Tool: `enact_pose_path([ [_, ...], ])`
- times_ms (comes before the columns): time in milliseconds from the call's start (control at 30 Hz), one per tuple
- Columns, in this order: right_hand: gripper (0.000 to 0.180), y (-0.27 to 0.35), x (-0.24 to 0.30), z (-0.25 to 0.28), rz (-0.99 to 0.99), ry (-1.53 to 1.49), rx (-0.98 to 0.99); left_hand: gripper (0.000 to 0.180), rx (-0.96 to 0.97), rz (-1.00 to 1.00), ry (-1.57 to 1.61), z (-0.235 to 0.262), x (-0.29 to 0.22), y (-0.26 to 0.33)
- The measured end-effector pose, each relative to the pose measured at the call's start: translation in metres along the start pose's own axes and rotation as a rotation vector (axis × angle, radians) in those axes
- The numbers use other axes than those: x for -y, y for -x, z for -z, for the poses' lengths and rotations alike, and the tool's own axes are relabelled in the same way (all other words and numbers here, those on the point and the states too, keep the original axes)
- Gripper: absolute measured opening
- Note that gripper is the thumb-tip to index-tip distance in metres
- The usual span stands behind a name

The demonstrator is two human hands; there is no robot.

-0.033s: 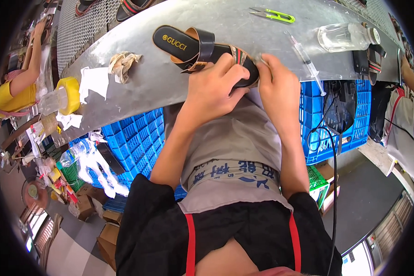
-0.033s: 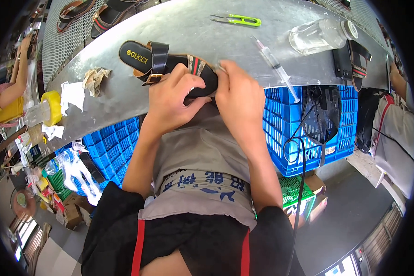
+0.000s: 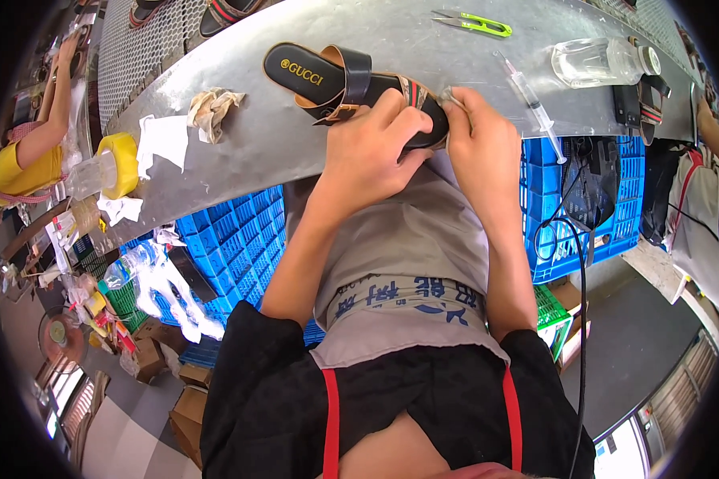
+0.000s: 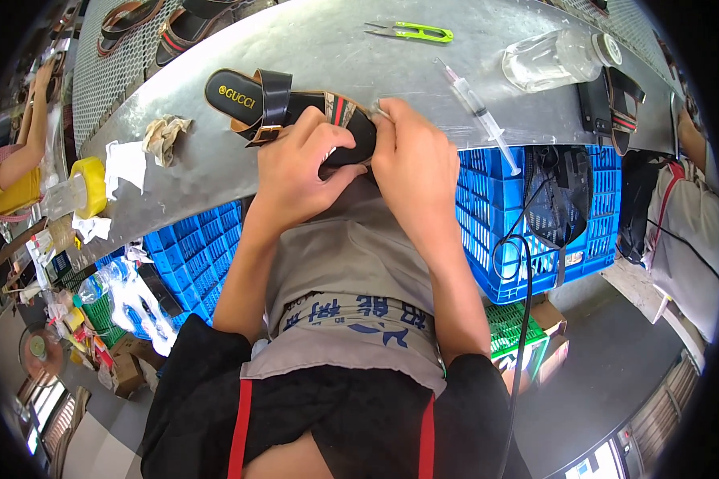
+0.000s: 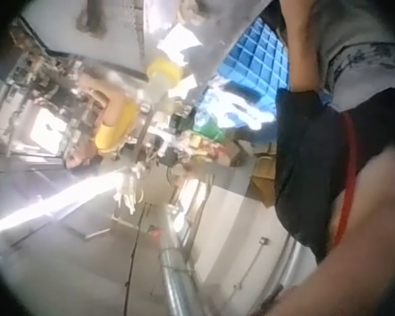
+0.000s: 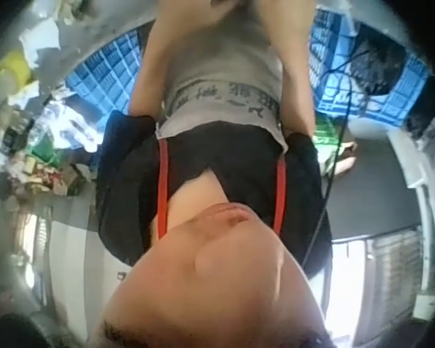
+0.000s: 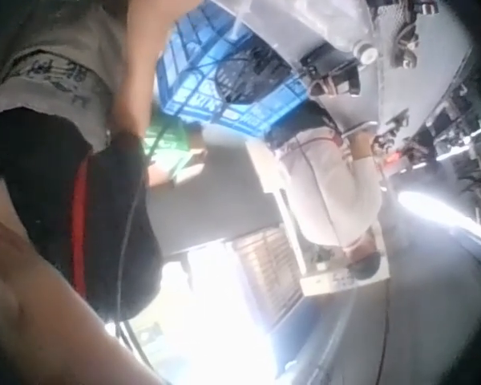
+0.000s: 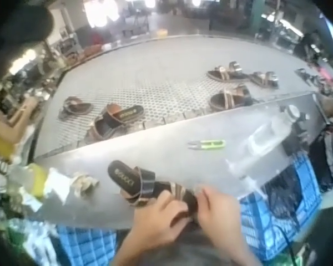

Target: Applying adhesive to sandals using a syringe and wiping them with a cloth.

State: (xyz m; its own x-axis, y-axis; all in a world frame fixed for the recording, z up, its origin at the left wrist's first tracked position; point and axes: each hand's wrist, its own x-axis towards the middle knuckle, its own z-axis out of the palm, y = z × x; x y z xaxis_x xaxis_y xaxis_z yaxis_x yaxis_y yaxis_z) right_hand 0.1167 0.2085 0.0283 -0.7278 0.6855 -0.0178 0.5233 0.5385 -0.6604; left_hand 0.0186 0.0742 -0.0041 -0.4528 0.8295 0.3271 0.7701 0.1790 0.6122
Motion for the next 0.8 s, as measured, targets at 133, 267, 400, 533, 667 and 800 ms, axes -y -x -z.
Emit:
enact_pose_path([
  [133, 0.018, 0.016, -0.008, -0.002, -0.010, -0.001, -0.038, 0.043, -0.038, 0.045, 0.036, -0.002, -0.001, -0.001],
  [267, 0.017, 0.033, -0.011, 0.006, -0.086, -0.077, 0.001, 0.044, -0.024, 0.044, 0.031, 0.001, -0.002, -0.003],
  [400, 0.016, 0.053, -0.020, 0.009, -0.052, -0.239, 0.101, 0.043, -0.028, 0.035, 0.041, 0.002, -0.001, -0.003],
  [533, 0.024, 0.058, -0.023, 0.014, 0.103, -0.116, -0.063, 0.042, 0.000, 0.070, 0.032, 0.002, -0.004, -0.003],
  [667, 0.025, 0.057, -0.023, 0.014, 0.200, 0.026, -0.007, 0.041, -0.016, 0.062, 0.024, 0.001, -0.003, 0.000],
  [800, 0.037, 0.065, -0.025, 0.007, 0.208, 0.153, 0.027, 0.040, -0.007, 0.073, 0.031, 0.003, -0.006, -0.003],
])
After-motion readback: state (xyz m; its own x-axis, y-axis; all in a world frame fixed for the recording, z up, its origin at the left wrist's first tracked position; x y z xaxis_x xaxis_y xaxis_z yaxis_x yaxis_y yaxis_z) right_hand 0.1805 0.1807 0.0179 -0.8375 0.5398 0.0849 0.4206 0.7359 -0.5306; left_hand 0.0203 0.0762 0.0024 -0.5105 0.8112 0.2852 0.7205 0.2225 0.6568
